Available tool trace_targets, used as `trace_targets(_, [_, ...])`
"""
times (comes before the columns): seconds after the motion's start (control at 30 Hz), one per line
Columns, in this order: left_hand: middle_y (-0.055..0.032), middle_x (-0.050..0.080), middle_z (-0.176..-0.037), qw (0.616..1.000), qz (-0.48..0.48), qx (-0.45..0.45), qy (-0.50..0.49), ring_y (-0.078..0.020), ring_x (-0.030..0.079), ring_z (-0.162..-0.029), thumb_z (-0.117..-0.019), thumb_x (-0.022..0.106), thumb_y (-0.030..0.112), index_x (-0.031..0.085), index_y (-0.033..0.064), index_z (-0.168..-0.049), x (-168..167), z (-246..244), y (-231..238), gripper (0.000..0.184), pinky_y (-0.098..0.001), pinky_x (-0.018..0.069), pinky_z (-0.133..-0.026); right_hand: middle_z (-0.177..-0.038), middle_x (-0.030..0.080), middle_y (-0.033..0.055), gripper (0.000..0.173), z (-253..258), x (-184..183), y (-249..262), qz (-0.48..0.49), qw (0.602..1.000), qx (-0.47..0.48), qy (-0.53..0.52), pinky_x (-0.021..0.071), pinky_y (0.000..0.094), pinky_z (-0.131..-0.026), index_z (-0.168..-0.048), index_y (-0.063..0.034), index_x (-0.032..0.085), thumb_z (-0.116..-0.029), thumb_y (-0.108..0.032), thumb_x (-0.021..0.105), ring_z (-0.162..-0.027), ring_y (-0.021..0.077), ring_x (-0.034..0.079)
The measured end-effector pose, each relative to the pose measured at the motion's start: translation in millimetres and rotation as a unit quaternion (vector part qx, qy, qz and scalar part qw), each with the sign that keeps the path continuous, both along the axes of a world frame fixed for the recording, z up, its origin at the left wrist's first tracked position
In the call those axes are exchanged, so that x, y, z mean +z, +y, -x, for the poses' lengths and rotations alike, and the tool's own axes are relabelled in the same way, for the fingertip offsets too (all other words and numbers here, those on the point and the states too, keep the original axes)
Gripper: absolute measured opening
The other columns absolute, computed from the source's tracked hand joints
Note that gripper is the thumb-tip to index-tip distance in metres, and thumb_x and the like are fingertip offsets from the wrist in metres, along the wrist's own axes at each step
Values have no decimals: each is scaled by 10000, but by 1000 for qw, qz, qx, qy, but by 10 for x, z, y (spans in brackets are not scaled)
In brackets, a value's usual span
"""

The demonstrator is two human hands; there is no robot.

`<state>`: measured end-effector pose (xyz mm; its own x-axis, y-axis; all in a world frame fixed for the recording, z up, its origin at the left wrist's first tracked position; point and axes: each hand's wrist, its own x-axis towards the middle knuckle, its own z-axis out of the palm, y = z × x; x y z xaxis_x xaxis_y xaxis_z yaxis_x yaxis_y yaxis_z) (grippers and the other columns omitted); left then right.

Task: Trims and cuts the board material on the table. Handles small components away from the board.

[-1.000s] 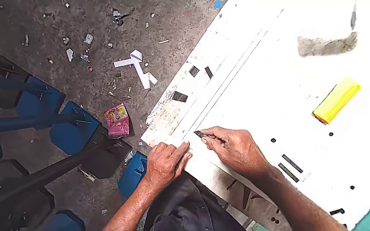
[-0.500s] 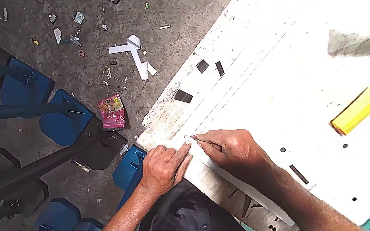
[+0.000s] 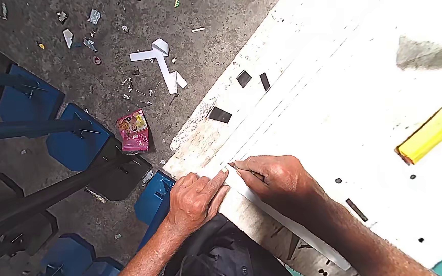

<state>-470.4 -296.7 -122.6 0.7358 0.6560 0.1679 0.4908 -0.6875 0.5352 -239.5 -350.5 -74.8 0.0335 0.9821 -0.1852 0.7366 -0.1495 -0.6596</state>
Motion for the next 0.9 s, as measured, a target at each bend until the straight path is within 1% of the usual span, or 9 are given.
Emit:
trace_targets(0.1, [1,611,-643,1000,0,-1,-3,-165,513,-589,-970,654,404,761,221,-1242,0,-2,0,344,-320,391,-592,-807,736,-26,280,1,6,8,3,1000,3,-3,521,226,-591,-1008,-153,795,-998,-228,525,-663,55,650])
trace_targets(0.3, [-1,624,-650,1000,6,-2,1,-166,526,-593,-969,658,402,763,221,-1235,11,0,5,339,-319,403,-592,-832,750,-22,289,-10,8,20,8,1000,10,-3,536,233,-611,-1015,-157,798,-1002,-233,520,-693,60,673])
trace_targets(0.43, [-3,638,-662,1000,10,-3,-2,-166,533,-598,-965,666,400,764,216,-1234,10,-1,7,340,-318,409,-594,-858,759,-36,288,-27,14,27,18,1000,8,7,546,221,-640,-1042,-172,800,-1010,-243,523,-722,43,683])
trace_targets(0.53, [-4,643,-666,1000,16,-6,-5,-165,538,-600,-965,667,395,762,204,-1236,9,3,16,344,-320,411,-598,-862,762,-41,288,-41,12,40,20,1000,10,16,550,207,-652,-1040,-167,803,-1012,-246,527,-726,30,685])
trace_targets(0.6, [-4,647,-668,1000,17,-6,-6,-165,540,-598,-964,668,393,763,206,-1234,11,2,19,342,-318,413,-598,-857,758,-50,287,-53,10,49,27,999,11,22,545,194,-650,-1045,-171,802,-1012,-251,529,-715,16,673])
trace_targets(0.73, [-4,651,-672,1000,19,-3,-5,-164,545,-604,-967,664,395,762,210,-1235,10,-2,11,341,-318,414,-599,-849,755,-55,293,-72,17,62,42,999,12,27,539,196,-640,-1051,-179,801,-1017,-267,524,-701,13,667])
trace_targets(0.9, [-6,653,-673,1000,19,-4,-6,-166,547,-603,-967,664,395,763,206,-1234,9,3,17,341,-319,417,-603,-842,750,-73,292,-105,19,88,57,997,19,38,536,184,-645,-1048,-192,801,-1017,-277,523,-706,-7,662])
